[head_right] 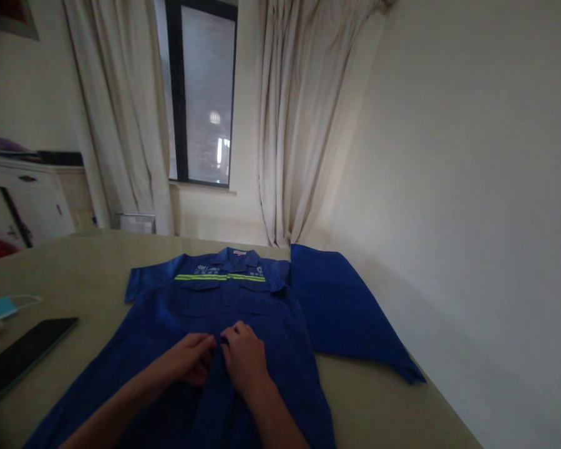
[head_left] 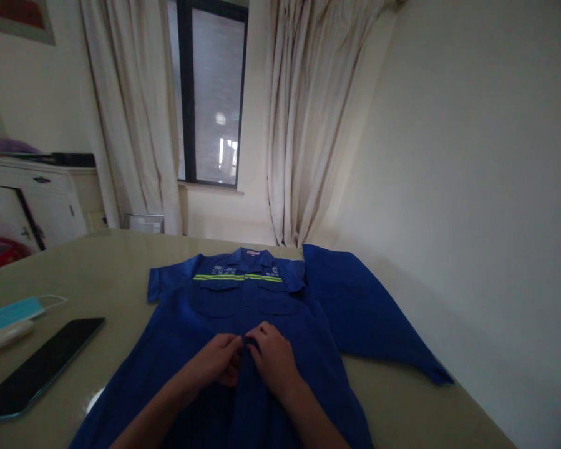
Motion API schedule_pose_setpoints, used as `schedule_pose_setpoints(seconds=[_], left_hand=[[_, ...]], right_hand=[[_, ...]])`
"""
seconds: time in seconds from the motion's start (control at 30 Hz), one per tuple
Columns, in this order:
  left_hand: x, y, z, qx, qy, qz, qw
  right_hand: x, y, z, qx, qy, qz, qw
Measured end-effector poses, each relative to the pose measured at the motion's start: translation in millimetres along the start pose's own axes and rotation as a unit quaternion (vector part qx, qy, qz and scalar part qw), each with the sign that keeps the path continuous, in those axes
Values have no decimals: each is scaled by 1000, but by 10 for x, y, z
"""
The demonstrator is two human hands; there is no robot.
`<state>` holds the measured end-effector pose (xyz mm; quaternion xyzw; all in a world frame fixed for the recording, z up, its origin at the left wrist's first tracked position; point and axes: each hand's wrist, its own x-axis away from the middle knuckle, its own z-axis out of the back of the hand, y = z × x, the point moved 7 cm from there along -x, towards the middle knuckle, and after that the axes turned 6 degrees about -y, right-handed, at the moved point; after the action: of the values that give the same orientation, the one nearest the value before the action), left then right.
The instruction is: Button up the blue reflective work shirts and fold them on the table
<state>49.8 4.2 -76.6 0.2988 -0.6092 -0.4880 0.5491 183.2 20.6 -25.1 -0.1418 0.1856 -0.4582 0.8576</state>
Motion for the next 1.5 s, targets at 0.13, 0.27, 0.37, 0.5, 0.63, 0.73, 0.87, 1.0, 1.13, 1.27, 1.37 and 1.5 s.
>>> schedule_pose_setpoints(seconds=[0.13,0.27,0.37,0.5,0.63,0.73,0.87,1.0,1.13,1.27,1.37,1.5], left_hand=[[-171,22,202,2,107,-32,994],[-317,56,212,-6,133,-44,990],[-399,79,195,-35,130,-40,990],[-392,132,215,-116,119,-55,985],[-276,257,263,-198,165,-126,958],[-205,328,231,-231,196,-179,936],[-153,381,146,-240,194,-256,916],[-142,382,100,-188,157,-303,921],[-175,381,75,-144,109,-307,934],[-190,417,126,-148,79,-313,935],[-181,419,151,-204,71,-302,929],[-95,413,155,-356,157,-262,883]], right_hand=[[-35,-56,-77,59,-2,-25,998],[-57,-26,-114,78,3,-57,995],[-86,-10,-124,91,4,-61,994],[-149,-6,-112,92,-4,-66,994],[-186,-13,-93,68,-4,-43,997],[-183,-21,-90,58,0,-8,998],[-181,15,-100,40,0,2,999],[-194,82,-90,-15,30,-10,999],[-185,167,-80,-66,61,-42,995],[-153,173,-27,-58,92,-52,993],[-146,127,16,-67,112,-14,991],[-163,92,-78,-72,52,6,996]])
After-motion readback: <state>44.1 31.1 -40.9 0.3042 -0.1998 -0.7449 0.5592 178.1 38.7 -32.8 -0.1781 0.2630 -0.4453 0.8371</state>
